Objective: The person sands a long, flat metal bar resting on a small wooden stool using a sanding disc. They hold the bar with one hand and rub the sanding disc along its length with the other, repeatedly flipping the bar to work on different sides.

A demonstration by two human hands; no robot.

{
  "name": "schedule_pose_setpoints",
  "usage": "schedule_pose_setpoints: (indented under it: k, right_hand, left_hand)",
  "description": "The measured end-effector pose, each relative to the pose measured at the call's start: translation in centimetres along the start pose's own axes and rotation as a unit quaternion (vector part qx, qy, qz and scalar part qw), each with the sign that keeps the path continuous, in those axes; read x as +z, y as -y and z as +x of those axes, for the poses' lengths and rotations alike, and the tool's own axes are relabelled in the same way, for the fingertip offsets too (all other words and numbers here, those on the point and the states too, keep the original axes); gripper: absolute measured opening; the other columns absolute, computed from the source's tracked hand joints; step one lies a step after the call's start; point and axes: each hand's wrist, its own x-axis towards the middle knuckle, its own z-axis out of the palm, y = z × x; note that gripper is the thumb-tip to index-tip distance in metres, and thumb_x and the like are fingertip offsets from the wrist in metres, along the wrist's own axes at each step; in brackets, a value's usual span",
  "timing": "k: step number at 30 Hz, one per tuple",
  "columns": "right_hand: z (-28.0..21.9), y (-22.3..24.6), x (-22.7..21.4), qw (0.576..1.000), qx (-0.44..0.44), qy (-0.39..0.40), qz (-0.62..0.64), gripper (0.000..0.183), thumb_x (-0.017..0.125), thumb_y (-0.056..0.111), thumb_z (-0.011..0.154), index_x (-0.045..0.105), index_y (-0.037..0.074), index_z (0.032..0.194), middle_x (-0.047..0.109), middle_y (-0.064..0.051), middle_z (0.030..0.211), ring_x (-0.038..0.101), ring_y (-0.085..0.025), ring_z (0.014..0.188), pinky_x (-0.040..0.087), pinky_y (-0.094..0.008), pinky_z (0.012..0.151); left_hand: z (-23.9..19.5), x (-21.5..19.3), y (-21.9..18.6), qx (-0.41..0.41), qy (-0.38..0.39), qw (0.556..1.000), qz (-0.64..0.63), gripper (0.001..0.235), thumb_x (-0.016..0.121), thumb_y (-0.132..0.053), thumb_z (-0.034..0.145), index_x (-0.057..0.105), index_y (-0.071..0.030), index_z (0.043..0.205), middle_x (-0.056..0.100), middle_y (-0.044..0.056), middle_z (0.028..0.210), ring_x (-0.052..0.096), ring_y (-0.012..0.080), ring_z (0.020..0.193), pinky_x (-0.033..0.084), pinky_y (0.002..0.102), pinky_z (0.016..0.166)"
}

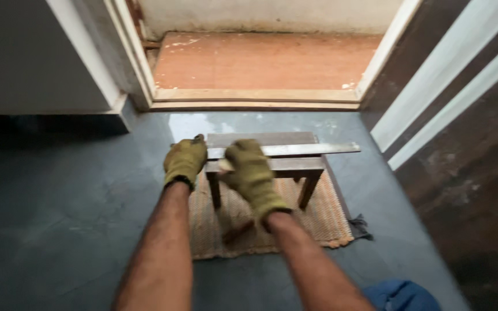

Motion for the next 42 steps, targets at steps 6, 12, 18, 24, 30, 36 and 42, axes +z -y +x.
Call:
schedule_pose_setpoints:
  k: [6,12,18,24,30,36,42]
  right_hand:
    - [-2.8,-14.6,-10.6,0.982,0.048,-0.172,-0.058,0.036,0.086,0.018,0.069,0.076,0.011,0.103,0.071,-0.012,0.107,0.062,-0.031,0.108,0.05,-0.044,0.101]
    - [-1.3,-9.3,-4.7,0.974,0.089,-0.2,-0.067,0.031,0.081,0.032,0.069,0.072,0.018,0.094,0.067,-0.005,0.098,0.062,-0.023,0.094,0.054,-0.039,0.089]
    - [0.4,0.5,2.8,0.954,-0.146,-0.237,-0.111,0.034,0.068,0.057,0.07,0.06,0.03,0.089,0.06,0.003,0.092,0.059,-0.015,0.082,0.057,-0.032,0.076]
    - [-3.8,-13.7,-9.1,0.968,-0.059,-0.238,-0.049,0.028,0.089,0.012,0.066,0.075,0.008,0.091,0.07,-0.012,0.101,0.063,-0.031,0.103,0.053,-0.044,0.093]
    - [-2.8,-10.2,-6.5,0.967,0.081,-0.232,-0.069,0.027,0.09,0.011,0.066,0.078,0.01,0.09,0.071,-0.012,0.1,0.062,-0.03,0.098,0.053,-0.042,0.09]
    - [-1.0,-0.6,-0.1,0.985,-0.032,-0.152,-0.079,0.029,0.09,0.011,0.066,0.078,0.011,0.093,0.07,-0.012,0.102,0.062,-0.029,0.098,0.055,-0.04,0.087]
    - [-2.5,-10.4,-6.6,0.991,0.008,-0.132,0.001,0.031,0.089,0.01,0.067,0.078,0.012,0.096,0.069,-0.013,0.104,0.063,-0.029,0.099,0.058,-0.039,0.085]
  left_hand:
    - [0.1,0.2,0.0,0.016,-0.007,1.0,-0.018,0.061,0.035,-0.054,0.102,0.073,-0.012,0.125,0.066,0.021,0.132,0.061,0.0419,0.125,0.047,0.049,0.108]
    - [-0.5,-0.4,-1.0,-0.036,0.001,0.999,-0.006,0.063,0.035,-0.055,0.105,0.073,-0.008,0.123,0.065,0.023,0.133,0.062,0.043,0.123,0.049,0.051,0.105]
    - [-1.3,-1.2,-0.4,-0.013,-0.012,1.0,-0.019,0.062,0.036,-0.055,0.102,0.077,-0.01,0.117,0.068,0.022,0.129,0.063,0.0417,0.123,0.048,0.049,0.107]
    - [0.4,0.1,0.3,0.003,-0.028,0.998,-0.048,0.067,0.039,-0.058,0.102,0.076,-0.005,0.116,0.068,0.025,0.126,0.064,0.0428,0.12,0.049,0.048,0.106]
    - [0.2,0.5,0.0,-0.007,-0.028,0.998,-0.058,0.064,0.038,-0.057,0.1,0.076,-0.009,0.116,0.068,0.024,0.126,0.063,0.043,0.121,0.048,0.049,0.106]
    - [-0.5,0.3,0.1,0.013,-0.026,0.997,-0.067,0.065,0.037,-0.057,0.102,0.077,-0.008,0.115,0.07,0.024,0.124,0.066,0.042,0.119,0.05,0.048,0.106]
    - [0.8,0.9,0.9,0.033,-0.048,0.996,-0.063,0.064,0.043,-0.058,0.098,0.076,-0.005,0.112,0.066,0.026,0.125,0.06,0.0451,0.122,0.045,0.048,0.108]
